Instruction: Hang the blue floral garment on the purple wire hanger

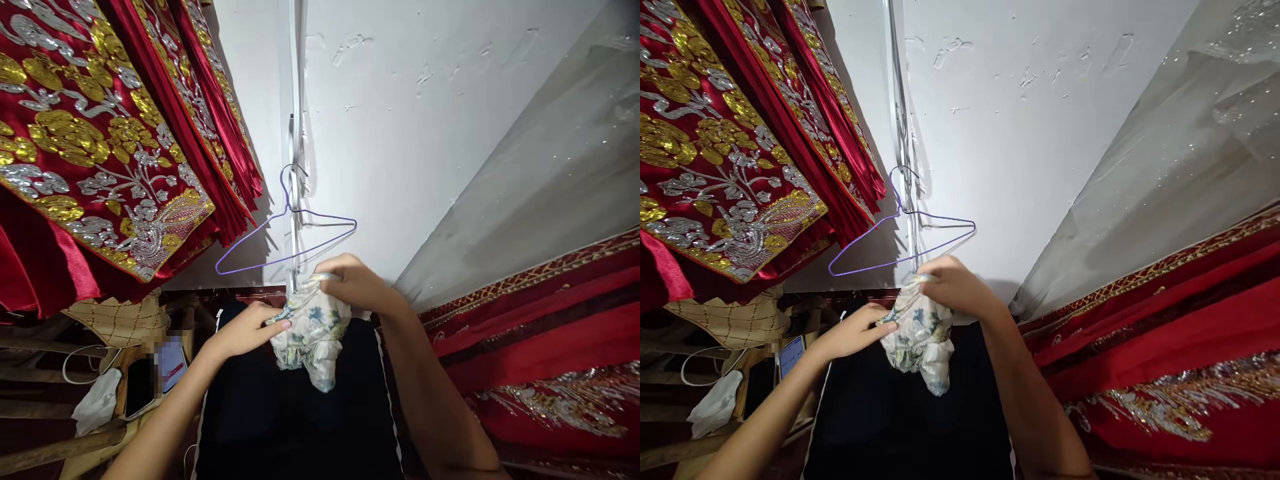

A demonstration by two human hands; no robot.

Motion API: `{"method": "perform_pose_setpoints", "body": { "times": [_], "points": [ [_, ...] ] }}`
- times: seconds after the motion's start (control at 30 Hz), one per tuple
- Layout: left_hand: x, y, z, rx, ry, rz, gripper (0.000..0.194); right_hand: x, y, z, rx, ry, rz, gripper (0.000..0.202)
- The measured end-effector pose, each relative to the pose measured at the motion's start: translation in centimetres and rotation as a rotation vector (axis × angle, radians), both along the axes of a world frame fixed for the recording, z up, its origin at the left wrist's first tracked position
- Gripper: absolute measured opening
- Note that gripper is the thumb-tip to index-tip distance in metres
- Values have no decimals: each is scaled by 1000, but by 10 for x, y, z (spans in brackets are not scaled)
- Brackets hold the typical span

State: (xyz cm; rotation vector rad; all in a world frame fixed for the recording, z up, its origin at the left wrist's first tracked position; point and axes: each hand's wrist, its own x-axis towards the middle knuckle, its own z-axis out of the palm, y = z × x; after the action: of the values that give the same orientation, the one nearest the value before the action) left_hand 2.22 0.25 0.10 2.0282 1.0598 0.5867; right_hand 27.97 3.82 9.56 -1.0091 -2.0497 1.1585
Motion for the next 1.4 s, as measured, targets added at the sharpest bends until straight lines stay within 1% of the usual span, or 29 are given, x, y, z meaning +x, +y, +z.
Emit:
{"method": "perform_pose_setpoints", "body": {
  "times": [0.03,0.1,0.13,0.17,0.2,0.27,0.33,0.4,0.47,0.53,0.63,0.7,0.77,0.83,0.9,0.93,0.97,1.0,1.07,1.13,1.23,1.3,1.33,1.37,1.4],
  "points": [
    [-9,2,1,52,79,44,35,1,3,-1,80,39,-147,15],
    [-28,7,3,149,293,129,20,0,13,-12,183,157,-422,28],
    [-37,9,4,171,413,167,18,-1,20,-22,205,211,-515,36],
    [-45,10,3,174,523,198,17,-3,27,-32,210,243,-565,43],
    [-51,12,2,170,609,226,18,-5,35,-43,194,249,-570,49],
    [-62,13,0,173,677,263,19,-10,48,-65,126,210,-499,52],
    [-70,13,-2,198,613,267,22,-13,57,-82,52,166,-426,46],
    [-77,13,-3,239,497,273,30,-11,60,-92,20,153,-406,41],
    [-83,13,-2,303,399,327,37,-7,59,-94,64,153,-429,38],
    [-88,14,2,389,325,417,39,0,55,-92,136,117,-490,32],
    [-92,19,14,477,206,510,43,7,45,-87,193,28,-562,22],
    [-94,26,24,459,137,538,43,10,38,-86,251,20,-562,16],
    [-96,35,31,354,73,538,39,10,30,-86,326,39,-543,10],
    [-100,45,33,132,-3,528,28,9,24,-87,365,51,-545,8],
    [-103,55,31,-122,-86,548,18,8,22,-89,363,59,-560,7],
    [-104,58,28,-193,-116,563,17,8,22,-90,353,65,-569,7],
    [-104,61,26,-200,-128,573,17,7,22,-92,336,76,-572,6],
    [-102,62,24,-139,-123,577,17,8,23,-93,315,90,-565,5],
    [-95,61,22,96,-72,562,23,8,25,-95,271,126,-528,3],
    [-84,60,25,296,-27,543,30,7,26,-95,240,165,-480,3],
    [-66,60,38,421,-80,514,30,5,23,-90,204,187,-395,5],
    [-58,62,46,472,-134,507,34,5,17,-86,151,147,-304,13],
    [-56,63,49,500,-130,502,38,6,14,-84,128,117,-271,19],
    [-56,64,51,526,-104,493,42,7,10,-83,120,93,-269,27],
    [-57,65,52,546,-63,481,43,10,6,-82,133,83,-310,35]
  ]
}}
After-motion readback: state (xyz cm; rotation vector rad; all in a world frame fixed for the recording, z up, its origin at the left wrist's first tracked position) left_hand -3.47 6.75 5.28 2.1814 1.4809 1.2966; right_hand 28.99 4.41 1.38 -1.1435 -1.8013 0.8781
